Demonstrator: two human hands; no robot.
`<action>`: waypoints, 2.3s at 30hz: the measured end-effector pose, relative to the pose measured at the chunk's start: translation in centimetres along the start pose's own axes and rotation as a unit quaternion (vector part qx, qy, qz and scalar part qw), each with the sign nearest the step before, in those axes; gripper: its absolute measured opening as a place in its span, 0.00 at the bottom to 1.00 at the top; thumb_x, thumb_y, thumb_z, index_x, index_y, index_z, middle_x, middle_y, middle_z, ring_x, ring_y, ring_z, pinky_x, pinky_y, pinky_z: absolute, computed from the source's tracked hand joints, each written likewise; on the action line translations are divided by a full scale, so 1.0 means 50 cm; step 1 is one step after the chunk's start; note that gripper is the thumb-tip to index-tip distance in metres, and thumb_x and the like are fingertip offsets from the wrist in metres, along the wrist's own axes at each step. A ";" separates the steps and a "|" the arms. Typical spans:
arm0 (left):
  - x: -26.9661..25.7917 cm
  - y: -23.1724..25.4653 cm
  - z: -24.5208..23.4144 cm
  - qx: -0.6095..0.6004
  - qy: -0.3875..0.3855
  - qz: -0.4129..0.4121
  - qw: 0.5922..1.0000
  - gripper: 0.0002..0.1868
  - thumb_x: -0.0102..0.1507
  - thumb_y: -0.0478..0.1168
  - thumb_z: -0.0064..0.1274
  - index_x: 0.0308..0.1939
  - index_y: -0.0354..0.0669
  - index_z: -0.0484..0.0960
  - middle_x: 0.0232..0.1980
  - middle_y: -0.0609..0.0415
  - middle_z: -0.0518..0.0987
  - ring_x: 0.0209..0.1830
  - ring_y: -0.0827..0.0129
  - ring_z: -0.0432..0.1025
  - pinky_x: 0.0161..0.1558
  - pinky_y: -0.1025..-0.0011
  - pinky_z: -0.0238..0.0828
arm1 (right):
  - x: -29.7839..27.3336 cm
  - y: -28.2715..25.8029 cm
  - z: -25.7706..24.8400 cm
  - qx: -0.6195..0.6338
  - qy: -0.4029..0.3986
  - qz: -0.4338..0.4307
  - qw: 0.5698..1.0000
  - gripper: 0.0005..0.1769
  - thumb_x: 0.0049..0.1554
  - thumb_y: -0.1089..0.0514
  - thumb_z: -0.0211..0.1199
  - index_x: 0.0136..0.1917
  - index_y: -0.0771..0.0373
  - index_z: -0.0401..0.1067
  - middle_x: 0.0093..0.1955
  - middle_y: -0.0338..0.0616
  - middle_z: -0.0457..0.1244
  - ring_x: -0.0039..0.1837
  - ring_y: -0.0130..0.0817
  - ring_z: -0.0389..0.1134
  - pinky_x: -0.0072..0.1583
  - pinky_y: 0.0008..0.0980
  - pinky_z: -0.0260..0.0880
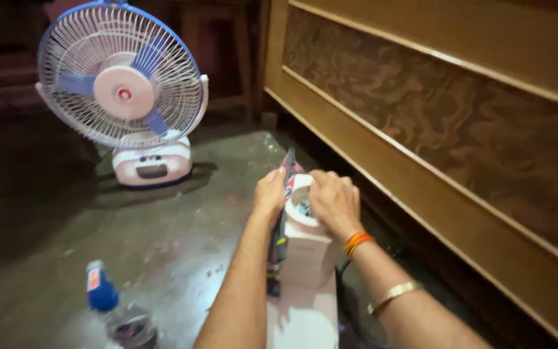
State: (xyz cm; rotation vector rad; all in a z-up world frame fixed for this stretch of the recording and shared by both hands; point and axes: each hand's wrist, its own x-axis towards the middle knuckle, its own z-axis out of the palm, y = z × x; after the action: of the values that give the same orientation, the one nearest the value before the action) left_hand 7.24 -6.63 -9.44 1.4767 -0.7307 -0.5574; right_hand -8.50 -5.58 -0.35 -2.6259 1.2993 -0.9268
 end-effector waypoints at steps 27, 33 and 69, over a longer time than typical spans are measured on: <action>-0.065 -0.139 -0.016 -0.177 -0.023 -0.127 0.976 0.41 0.70 0.65 0.28 0.61 0.33 0.81 0.59 0.44 0.84 0.59 0.61 0.76 0.60 0.65 0.69 | 0.006 -0.016 -0.006 -0.012 -0.022 0.026 0.999 0.22 0.59 0.47 0.48 0.57 0.50 0.78 0.59 0.47 0.69 0.60 0.55 0.67 0.62 0.53 0.65; -0.257 -0.135 -0.022 -0.048 0.100 -0.051 0.993 0.36 0.71 0.61 0.26 0.70 0.40 0.70 0.66 0.40 0.74 0.67 0.48 0.67 0.64 0.60 0.60 | 0.006 -0.019 -0.009 -0.020 -0.025 0.026 0.999 0.22 0.61 0.47 0.47 0.59 0.50 0.78 0.60 0.48 0.68 0.60 0.57 0.67 0.63 0.52 0.65; -0.170 -0.042 -0.039 0.017 0.047 -0.059 0.997 0.33 0.68 0.60 0.34 0.60 0.39 0.81 0.60 0.33 0.79 0.63 0.39 0.70 0.61 0.55 0.65 | 0.006 -0.003 0.007 -0.019 -0.002 -0.004 1.000 0.20 0.61 0.47 0.48 0.56 0.51 0.78 0.57 0.50 0.69 0.58 0.57 0.67 0.62 0.53 0.65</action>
State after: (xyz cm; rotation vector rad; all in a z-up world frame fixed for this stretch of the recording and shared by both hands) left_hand 3.12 0.84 -12.28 1.5749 -0.5838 -0.5638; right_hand -8.09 -5.76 -0.44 -2.6627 1.3198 -0.9067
